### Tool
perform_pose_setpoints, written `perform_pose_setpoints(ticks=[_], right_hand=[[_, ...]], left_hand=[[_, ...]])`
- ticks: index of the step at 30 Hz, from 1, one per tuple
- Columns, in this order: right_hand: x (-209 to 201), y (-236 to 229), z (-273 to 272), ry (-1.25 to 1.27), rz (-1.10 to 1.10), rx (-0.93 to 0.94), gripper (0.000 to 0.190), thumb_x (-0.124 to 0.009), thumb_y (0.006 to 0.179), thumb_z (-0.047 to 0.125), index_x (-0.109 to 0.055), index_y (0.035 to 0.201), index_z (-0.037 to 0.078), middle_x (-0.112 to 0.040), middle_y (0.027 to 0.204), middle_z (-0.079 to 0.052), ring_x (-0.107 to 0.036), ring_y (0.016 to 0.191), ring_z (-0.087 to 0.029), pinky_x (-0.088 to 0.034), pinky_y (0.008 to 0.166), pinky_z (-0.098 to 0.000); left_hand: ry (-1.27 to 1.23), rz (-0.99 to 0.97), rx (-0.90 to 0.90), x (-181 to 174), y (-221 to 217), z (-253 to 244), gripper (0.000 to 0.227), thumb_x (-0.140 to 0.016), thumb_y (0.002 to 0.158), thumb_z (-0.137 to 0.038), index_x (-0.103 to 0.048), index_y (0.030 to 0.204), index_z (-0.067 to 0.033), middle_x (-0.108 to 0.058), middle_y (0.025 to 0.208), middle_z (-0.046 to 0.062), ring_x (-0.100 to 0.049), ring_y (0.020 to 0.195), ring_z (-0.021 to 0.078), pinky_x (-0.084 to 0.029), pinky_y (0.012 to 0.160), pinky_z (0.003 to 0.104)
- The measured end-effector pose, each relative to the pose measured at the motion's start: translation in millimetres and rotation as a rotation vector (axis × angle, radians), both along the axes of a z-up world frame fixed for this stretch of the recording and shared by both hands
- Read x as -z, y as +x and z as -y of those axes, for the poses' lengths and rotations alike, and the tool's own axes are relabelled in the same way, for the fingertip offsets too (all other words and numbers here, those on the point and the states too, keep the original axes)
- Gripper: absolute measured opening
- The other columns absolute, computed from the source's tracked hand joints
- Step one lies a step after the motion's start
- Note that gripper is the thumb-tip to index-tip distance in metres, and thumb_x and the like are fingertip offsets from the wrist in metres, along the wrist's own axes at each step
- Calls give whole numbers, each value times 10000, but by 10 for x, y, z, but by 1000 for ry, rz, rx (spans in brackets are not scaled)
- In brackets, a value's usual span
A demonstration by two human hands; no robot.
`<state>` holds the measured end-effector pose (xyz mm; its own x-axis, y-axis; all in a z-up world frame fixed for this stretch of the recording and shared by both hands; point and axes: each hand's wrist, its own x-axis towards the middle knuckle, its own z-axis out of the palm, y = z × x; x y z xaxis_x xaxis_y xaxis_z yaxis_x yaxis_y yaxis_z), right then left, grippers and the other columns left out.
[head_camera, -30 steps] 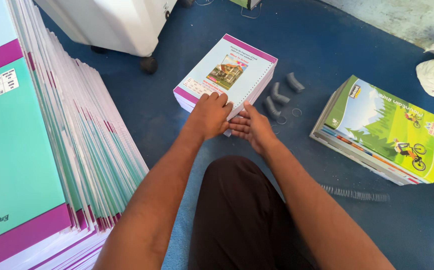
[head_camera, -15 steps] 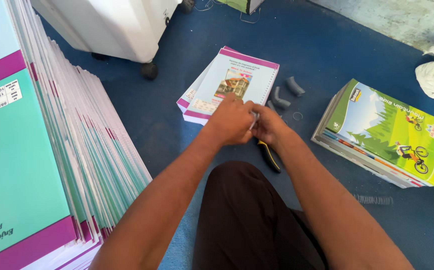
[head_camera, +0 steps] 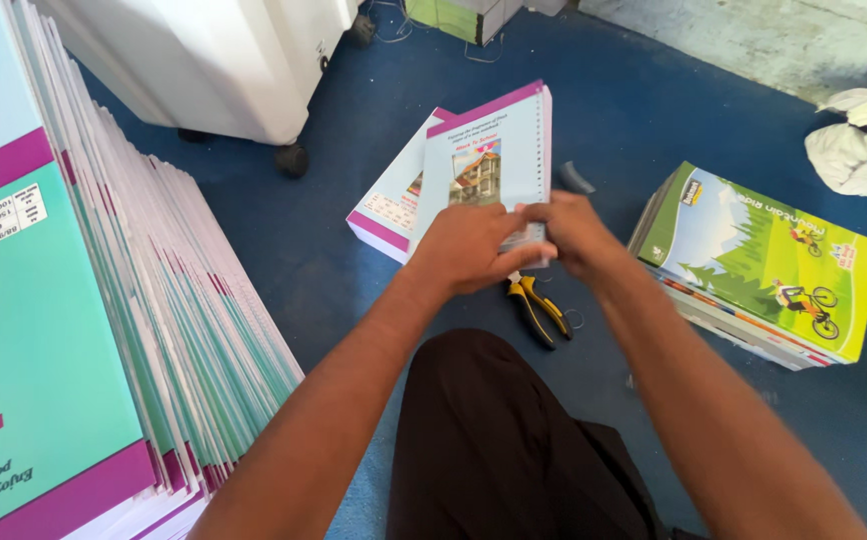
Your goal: The person sits on the floor and manually inserts a plastic spiral binding into the pre-punched holes of a notebook. They align the spiral with the holes and push it through by hand, completing the binding process for one notebook.
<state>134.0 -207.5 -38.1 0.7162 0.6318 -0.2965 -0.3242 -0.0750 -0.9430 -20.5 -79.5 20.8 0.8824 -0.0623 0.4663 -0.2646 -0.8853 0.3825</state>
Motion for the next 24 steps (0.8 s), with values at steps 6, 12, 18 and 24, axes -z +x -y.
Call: perform_pose_setpoints(ticks=[6, 12, 18, 24], right_hand=[[-791, 173, 450, -446, 306, -94, 342, -704, 915, 136, -706, 1191, -65, -743, 991, -204, -625, 708, -229, -452, 582, -329], [-1706, 161, 986, -697, 685, -316, 391, -683, 905, 233, -713, 1229, 16, -784, 993, -184, -715, 862, -246, -515, 820, -339], [-2414, -114, 1373, -1033, 967, -429, 388, -719, 914, 340, -682, 1238, 131, -754, 987, -143, -721, 872, -288, -542, 810, -412], [-2648, -364, 1698, -1541, 1302, -679, 480, -604, 997, 385, -545, 1451, 242, -768, 848, -93, -760, 752, -230, -583, 748, -367]], left_hand=[[-420, -234, -318, -39, 185, 242, 574, -416, 1050, -508, -760, 969, -56, -760, 900, 182, -701, 833, 371, -527, 771, 475], [-1278, -506, -287, 22, 486, 468, 826, -378, 881, -748, -636, 1127, -3, -677, 1001, 202, -712, 879, 365, -599, 670, 503], [-1916, -582, -48, 45, 669, 649, 1226, -188, 714, -961, -490, 1208, 119, -596, 1189, 348, -647, 1159, 470, -575, 937, 606], [-2223, -649, 207, 32, 605, 741, 1344, -171, 668, -1028, -456, 1180, 181, -555, 1264, 427, -583, 1234, 507, -494, 1020, 606]])
